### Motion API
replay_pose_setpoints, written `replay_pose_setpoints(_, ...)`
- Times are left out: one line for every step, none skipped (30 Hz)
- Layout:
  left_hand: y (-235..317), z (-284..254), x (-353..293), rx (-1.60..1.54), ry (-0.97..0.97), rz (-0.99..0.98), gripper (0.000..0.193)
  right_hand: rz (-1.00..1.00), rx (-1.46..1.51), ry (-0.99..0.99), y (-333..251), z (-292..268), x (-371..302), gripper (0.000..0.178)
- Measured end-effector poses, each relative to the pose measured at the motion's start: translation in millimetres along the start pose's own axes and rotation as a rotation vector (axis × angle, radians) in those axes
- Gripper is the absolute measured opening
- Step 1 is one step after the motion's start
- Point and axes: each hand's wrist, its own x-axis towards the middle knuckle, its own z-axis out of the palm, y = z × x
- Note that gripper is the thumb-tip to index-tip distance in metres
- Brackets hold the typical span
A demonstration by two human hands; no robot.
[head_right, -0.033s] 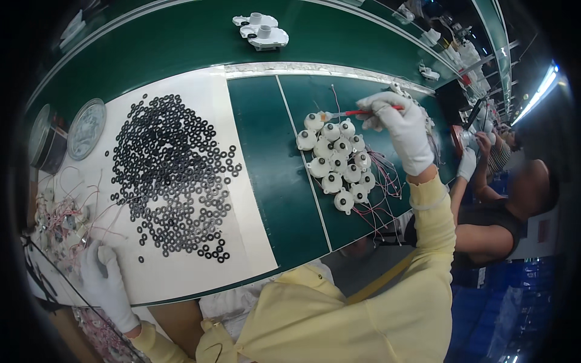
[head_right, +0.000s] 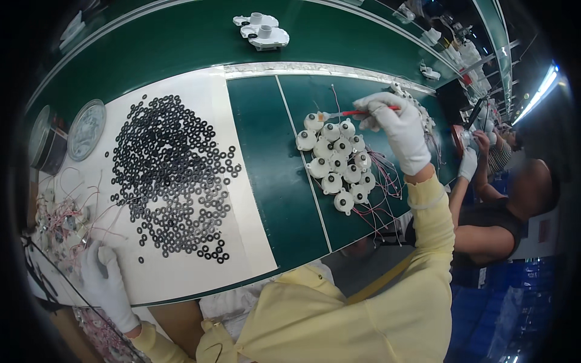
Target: The person assembles small white electronic components by inserting black washers into their centers and applying a substance with a brush. The person handles the components one at a time, picking up washers from a pile on the table and placing them into the units, then using a brush to apply a substance from a container to the components.
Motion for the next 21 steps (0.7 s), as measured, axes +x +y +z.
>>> replay_pose_setpoints(0,0,0,0.006,0.001,0.004,0.029,0.004,0.0,0.007,3,4,0,0.023)
replay_pose_setpoints(1,0,0,0.014,0.006,0.004,0.029,0.005,-0.001,0.009,5,8,2,0.023)
replay_pose_setpoints(1,0,0,0.022,0.011,0.003,0.029,0.009,-0.011,0.007,5,10,3,0.023)
replay_pose_setpoints(2,0,1,0.028,0.011,0.001,0.029,0.012,-0.022,0.004,4,12,4,0.023)
replay_pose_setpoints(2,0,0,0.033,0.013,-0.001,0.029,0.015,-0.033,0.002,3,13,5,0.023)
replay_pose_setpoints(2,-1,0,0.039,0.014,-0.002,0.029,0.019,-0.024,-0.005,4,13,7,0.023)
replay_pose_setpoints(3,-2,0,0.038,0.009,-0.016,0.029,0.024,-0.015,-0.013,4,12,9,0.024)
replay_pose_setpoints(4,-2,0,0.034,0.002,-0.028,0.029,0.031,-0.008,-0.018,6,12,11,0.024)
replay_pose_setpoints(5,-2,0,0.031,-0.004,-0.041,0.029,0.035,0.0,-0.023,8,11,12,0.024)
replay_pose_setpoints(4,-1,1,0.028,-0.002,-0.032,0.029,0.039,0.008,-0.027,10,11,13,0.024)
replay_pose_setpoints(4,0,0,0.023,0.002,-0.023,0.029,0.041,0.014,-0.031,11,11,13,0.024)
replay_pose_setpoints(3,0,0,0.019,0.005,-0.015,0.029,0.035,0.018,-0.03,11,11,14,0.024)
replay_pose_setpoints(4,-1,0,0.039,0.005,-0.014,0.029,0.03,0.023,-0.028,12,12,14,0.024)
replay_pose_setpoints(7,-2,0,0.058,0.004,-0.014,0.029,0.024,0.027,-0.027,12,12,14,0.024)
replay_pose_setpoints(8,-3,0,0.077,0.003,-0.013,0.029,0.028,0.023,-0.032,12,13,14,0.024)
replay_pose_setpoints(8,-3,0,0.066,0.002,-0.014,0.029,0.031,0.019,-0.037,13,13,15,0.024)
replay_pose_setpoints(8,-3,1,0.055,0.001,-0.015,0.029,0.034,0.015,-0.042,14,13,16,0.024)
replay_pose_setpoints(7,-3,1,0.044,0.0,-0.015,0.029,0.031,0.018,-0.041,15,13,16,0.024)
replay_pose_setpoints(7,-3,1,0.037,0.005,-0.018,0.029,0.027,0.021,-0.04,17,13,17,0.024)
replay_pose_setpoints(7,-2,1,0.032,0.009,-0.022,0.029,0.025,0.024,-0.04,18,13,17,0.024)
replay_pose_setpoints(7,-1,1,0.026,0.013,-0.026,0.029,0.024,0.024,-0.04,19,13,17,0.024)
